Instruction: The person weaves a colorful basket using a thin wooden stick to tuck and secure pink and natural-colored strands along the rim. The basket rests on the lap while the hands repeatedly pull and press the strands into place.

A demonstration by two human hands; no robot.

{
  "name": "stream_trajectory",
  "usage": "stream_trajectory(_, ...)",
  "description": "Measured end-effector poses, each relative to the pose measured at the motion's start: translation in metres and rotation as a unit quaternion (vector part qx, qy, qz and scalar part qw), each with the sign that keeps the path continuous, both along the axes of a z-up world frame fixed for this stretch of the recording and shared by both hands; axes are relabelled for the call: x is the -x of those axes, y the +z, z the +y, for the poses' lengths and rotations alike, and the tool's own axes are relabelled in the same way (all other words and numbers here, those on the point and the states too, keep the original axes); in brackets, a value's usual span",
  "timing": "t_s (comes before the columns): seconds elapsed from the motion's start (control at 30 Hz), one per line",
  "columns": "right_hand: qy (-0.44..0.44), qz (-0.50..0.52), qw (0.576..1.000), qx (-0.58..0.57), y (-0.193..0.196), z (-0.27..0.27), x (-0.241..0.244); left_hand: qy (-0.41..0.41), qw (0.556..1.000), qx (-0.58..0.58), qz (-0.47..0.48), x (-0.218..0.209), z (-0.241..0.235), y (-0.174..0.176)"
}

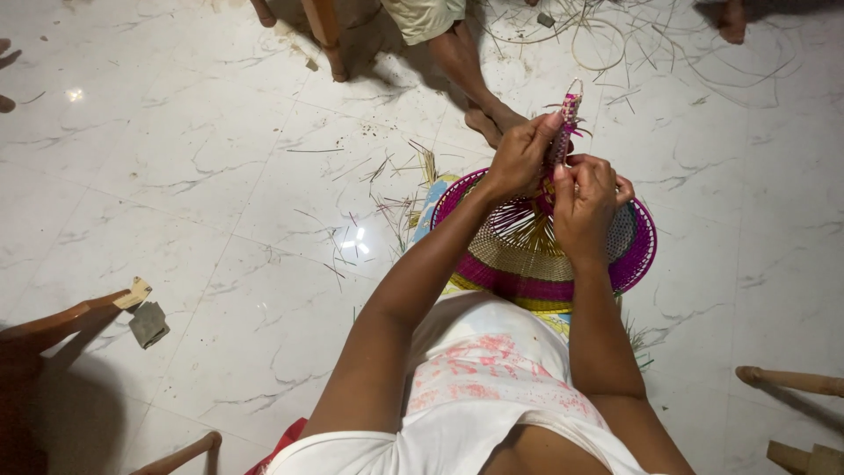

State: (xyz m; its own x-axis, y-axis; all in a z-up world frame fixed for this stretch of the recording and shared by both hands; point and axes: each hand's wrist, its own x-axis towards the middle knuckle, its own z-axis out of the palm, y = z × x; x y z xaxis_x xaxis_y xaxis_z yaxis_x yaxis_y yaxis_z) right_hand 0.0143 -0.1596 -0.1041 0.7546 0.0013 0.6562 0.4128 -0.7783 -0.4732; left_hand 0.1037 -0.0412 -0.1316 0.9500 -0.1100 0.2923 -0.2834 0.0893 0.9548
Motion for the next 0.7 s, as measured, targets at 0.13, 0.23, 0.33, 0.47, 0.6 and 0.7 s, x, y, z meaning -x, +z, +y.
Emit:
stream_trajectory(0.13, -0.006, 0.009, 1.0, -0.003, 0.002, 0.003, -0.004, -0.017, 0.999, 0.038, 0.011, -0.009, 0.002, -0.001)
stream_trajectory(0.23, 0.0, 0.006, 1.0, -0.004, 0.003, 0.004, -0.003, -0.027, 0.999, 0.032, 0.01, -0.01, 0.005, -0.001)
stream_trajectory(0.33, 0.006, 0.006, 1.0, -0.004, 0.006, 0.005, -0.001, -0.03, 0.998, 0.055, 0.008, -0.006, 0.006, 0.004)
stream_trajectory(0.47, 0.026, 0.011, 0.999, -0.015, 0.006, 0.004, 0.0, -0.048, 0.995, 0.087, 0.012, -0.013, 0.006, -0.005)
stream_trajectory(0.6, 0.039, 0.014, 0.999, -0.016, 0.009, 0.005, 0.002, -0.07, 0.989, 0.13, 0.022, -0.009, 0.009, 0.004)
stream_trajectory(0.7, 0.044, 0.027, 0.998, -0.028, 0.013, 0.007, 0.004, -0.075, 0.989, 0.129, 0.017, -0.008, 0.008, 0.003)
